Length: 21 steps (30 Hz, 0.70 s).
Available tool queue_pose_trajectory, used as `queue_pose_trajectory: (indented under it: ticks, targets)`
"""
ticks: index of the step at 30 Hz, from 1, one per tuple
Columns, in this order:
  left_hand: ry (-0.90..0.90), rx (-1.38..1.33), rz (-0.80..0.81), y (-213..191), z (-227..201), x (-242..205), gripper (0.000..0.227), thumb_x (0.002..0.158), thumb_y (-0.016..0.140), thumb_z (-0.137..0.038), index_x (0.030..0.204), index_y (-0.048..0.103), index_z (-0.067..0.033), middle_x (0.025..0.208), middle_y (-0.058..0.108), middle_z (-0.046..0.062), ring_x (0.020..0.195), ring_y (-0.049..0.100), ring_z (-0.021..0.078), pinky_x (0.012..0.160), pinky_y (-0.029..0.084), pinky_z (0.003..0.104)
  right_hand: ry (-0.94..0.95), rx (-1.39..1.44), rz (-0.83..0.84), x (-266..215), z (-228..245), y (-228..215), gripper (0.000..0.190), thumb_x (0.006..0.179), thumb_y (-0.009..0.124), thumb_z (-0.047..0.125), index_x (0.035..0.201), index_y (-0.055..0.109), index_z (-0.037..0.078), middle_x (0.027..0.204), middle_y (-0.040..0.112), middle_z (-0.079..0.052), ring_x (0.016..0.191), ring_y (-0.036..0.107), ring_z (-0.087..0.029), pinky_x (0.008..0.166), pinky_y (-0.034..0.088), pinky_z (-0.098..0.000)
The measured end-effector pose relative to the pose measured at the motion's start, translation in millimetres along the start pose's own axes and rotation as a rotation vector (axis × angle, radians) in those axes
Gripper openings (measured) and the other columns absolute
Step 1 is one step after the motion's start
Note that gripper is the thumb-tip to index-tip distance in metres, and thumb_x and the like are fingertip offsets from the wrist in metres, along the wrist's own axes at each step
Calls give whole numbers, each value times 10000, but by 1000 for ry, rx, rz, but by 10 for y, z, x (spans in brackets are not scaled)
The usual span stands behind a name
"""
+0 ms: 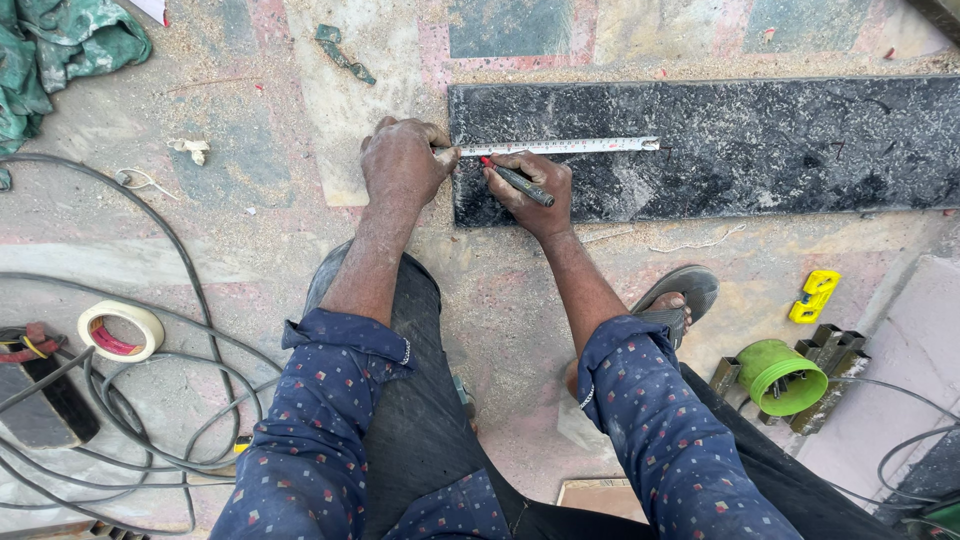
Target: The person sits on the floor and uses a tape measure and a red marker to measure and mark a long, dark rectangular stone slab. They also use a square metal tube to draw precise lines and squares on the stone surface.
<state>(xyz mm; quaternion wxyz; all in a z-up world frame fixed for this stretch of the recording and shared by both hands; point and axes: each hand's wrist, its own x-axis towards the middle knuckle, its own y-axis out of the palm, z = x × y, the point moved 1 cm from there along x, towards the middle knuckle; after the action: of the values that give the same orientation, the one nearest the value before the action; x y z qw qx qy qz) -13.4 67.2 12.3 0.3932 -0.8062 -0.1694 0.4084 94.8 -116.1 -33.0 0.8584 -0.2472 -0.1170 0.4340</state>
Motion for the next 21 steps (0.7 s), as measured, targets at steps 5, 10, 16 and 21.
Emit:
queue_pose_trajectory:
  ticks: [5,10,16,21]
  targets:
    - [-6,-17,0,-4,3,10,206,810,860,-434,917,846,-258,962,752,-23,1079,616,209,958,474,449,22,38,27,-7,-23,-20,173,934,822,227,1027,793,84,933,797,-67,821,790,-145,690,658,-279]
    - [-10,1,9,-16,-6,12,204,818,862,-438,913,844,-259,959,750,-12,1073,617,215,945,481,442,155,188,-48,-54,-129,-83,110,912,777,162,904,721,67,896,741,-49,766,725,-100,676,636,-262]
    - [-16,-16,10,4,9,12,196,809,868,-434,903,843,-263,946,754,-21,1068,622,208,941,482,441,154,313,-123,-197,-207,-98,78,892,716,109,854,671,57,879,702,-38,769,691,-93,688,617,-268]
    - [6,-11,3,-12,4,13,203,799,876,-426,907,843,-258,946,751,-13,1051,621,220,934,481,444,155,232,-68,-153,-194,-105,110,905,703,135,821,679,68,868,708,-44,754,697,-101,677,625,-280]
